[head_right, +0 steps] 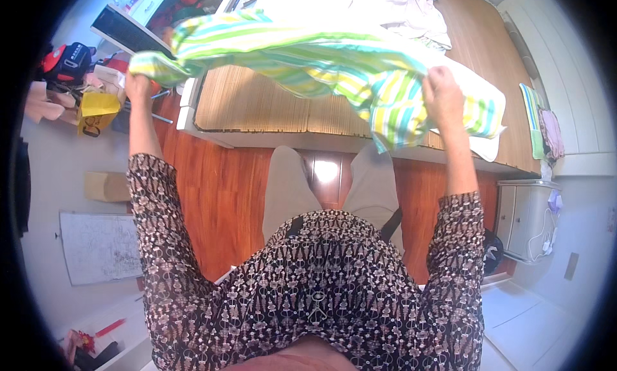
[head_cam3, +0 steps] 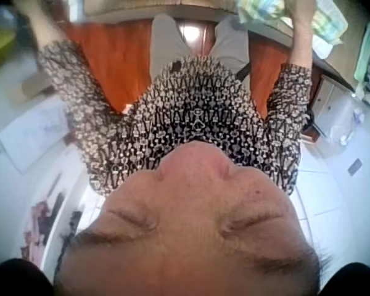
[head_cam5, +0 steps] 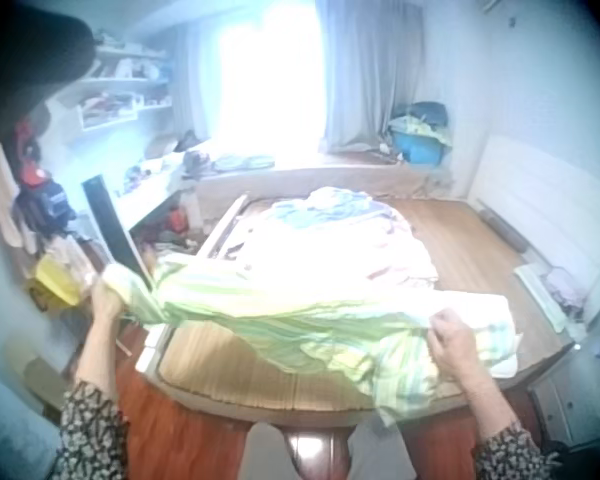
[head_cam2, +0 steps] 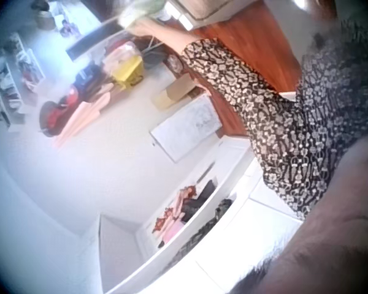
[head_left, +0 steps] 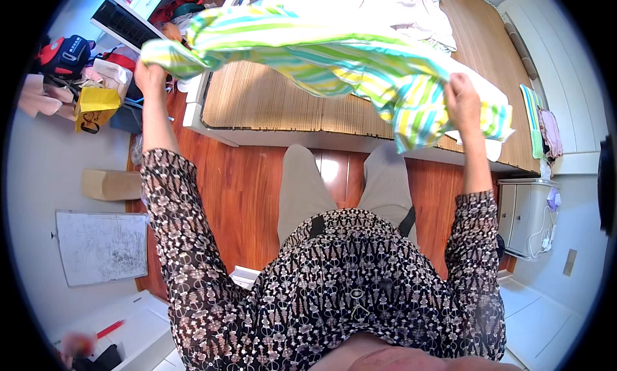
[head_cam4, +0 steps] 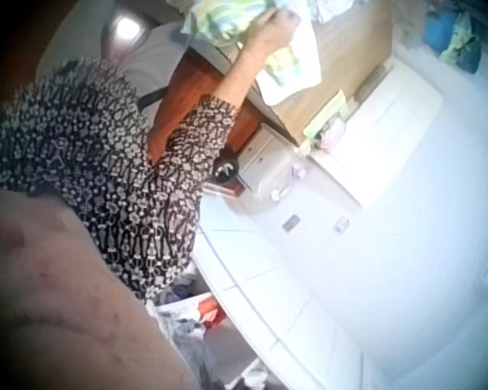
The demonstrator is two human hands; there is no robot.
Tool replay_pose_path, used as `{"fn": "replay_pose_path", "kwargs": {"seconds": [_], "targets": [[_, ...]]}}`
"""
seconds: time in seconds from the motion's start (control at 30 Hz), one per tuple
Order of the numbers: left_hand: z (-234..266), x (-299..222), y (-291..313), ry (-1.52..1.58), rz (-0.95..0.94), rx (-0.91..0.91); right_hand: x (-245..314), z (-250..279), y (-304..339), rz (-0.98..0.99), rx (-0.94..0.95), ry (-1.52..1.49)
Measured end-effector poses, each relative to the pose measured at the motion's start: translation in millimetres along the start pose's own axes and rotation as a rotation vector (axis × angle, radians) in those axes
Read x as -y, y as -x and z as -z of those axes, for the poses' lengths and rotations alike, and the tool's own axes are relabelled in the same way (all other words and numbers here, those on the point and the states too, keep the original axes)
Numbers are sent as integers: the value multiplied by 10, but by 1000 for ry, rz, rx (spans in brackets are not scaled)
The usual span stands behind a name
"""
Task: The person puts a striped pillowcase onto a white pillow by hand, smoothing the fabric and tucking the pillow inside.
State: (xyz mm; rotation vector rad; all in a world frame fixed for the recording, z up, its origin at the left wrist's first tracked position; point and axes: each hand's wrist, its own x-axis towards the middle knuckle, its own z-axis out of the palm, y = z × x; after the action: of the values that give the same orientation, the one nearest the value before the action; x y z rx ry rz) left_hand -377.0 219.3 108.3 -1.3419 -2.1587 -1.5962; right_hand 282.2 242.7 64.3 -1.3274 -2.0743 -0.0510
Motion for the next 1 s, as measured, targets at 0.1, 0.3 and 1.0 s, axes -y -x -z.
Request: {"fn": "replay_pose_path", "kwargs": {"seconds": [0.1,0.3,1.0], "targets": [[65,956,605,-200,25,278,-17,-549,542,48,103,-156],[-328,441,2844,288,893,900,641,-564,1300,22,540,-292],[-411,-1441,3637,1457,1326,706,498,479,1502,-446,353,-337]]}}
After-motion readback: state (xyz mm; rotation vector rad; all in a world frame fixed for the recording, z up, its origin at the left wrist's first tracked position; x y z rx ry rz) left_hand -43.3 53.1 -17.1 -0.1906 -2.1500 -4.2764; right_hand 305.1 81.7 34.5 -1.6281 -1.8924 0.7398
